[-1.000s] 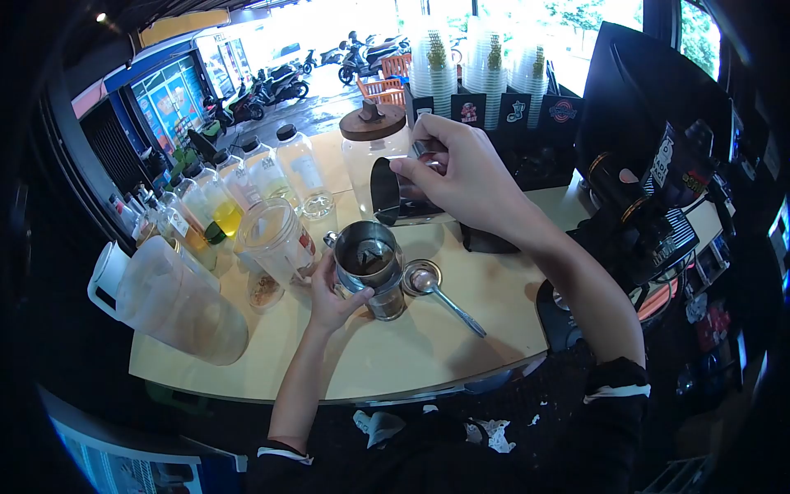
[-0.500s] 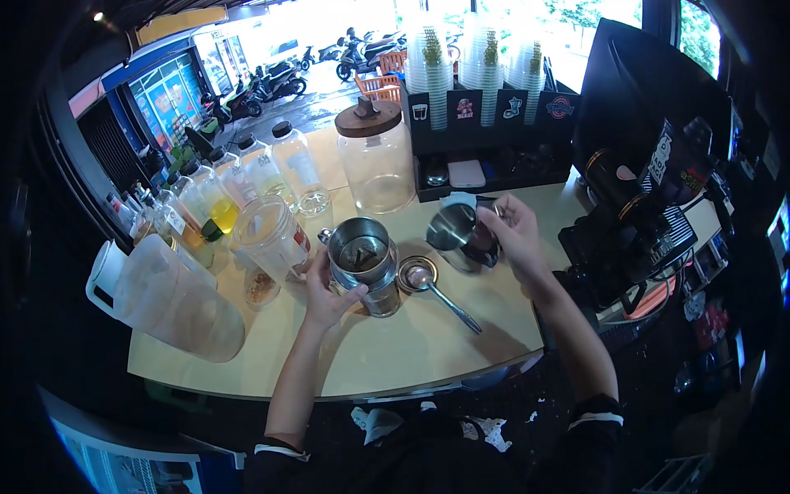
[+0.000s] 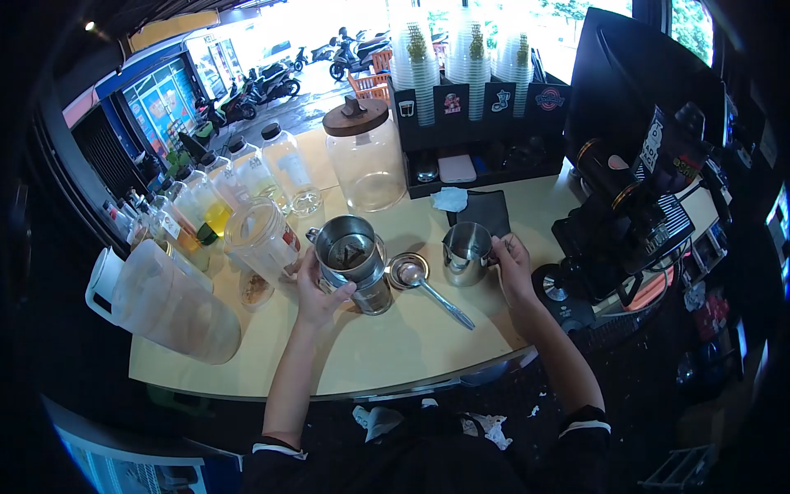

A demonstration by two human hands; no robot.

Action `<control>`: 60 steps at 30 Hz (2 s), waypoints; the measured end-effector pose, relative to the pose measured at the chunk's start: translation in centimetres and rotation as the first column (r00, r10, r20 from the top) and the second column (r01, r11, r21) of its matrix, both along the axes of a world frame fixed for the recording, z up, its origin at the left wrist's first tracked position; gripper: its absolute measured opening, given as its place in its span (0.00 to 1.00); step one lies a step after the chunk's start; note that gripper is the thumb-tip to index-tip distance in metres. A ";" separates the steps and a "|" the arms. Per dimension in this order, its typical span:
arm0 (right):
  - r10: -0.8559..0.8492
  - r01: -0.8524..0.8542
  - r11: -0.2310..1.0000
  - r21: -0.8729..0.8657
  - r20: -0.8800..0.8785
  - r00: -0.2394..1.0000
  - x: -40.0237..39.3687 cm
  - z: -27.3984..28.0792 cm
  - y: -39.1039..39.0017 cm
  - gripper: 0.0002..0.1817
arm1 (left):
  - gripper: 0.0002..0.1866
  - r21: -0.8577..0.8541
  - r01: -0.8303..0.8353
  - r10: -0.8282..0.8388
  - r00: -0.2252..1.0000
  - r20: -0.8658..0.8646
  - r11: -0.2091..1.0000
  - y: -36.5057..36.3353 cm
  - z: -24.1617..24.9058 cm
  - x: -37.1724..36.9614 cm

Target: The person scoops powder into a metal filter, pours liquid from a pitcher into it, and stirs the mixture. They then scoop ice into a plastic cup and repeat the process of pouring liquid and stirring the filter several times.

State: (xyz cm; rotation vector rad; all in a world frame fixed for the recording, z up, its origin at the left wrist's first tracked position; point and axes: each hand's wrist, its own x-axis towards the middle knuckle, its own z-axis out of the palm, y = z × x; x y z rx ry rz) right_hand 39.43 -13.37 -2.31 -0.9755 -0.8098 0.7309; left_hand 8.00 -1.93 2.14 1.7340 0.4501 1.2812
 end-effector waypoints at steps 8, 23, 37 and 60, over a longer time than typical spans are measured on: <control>-0.092 0.095 0.994 0.054 0.881 0.464 -3.0 4.3 -3.9 0.11 | 0.38 -0.011 0.009 -0.009 1.000 0.026 1.000 -0.2 0.3 0.1; 0.229 0.339 0.904 -0.260 0.965 0.128 -7.4 5.4 -5.0 0.06 | 0.44 0.040 -0.030 0.031 0.999 -0.022 0.999 0.6 -0.9 0.0; -0.016 0.018 1.000 0.018 0.992 -0.124 -12.1 19.6 -3.5 0.09 | 0.55 0.387 -0.321 0.389 0.915 -0.111 0.865 -1.0 2.8 -0.3; -0.016 -0.001 1.000 0.017 0.964 -0.265 -16.2 18.9 -2.6 0.07 | 0.41 0.416 -0.151 0.321 0.869 -0.377 0.897 -1.2 8.2 -0.5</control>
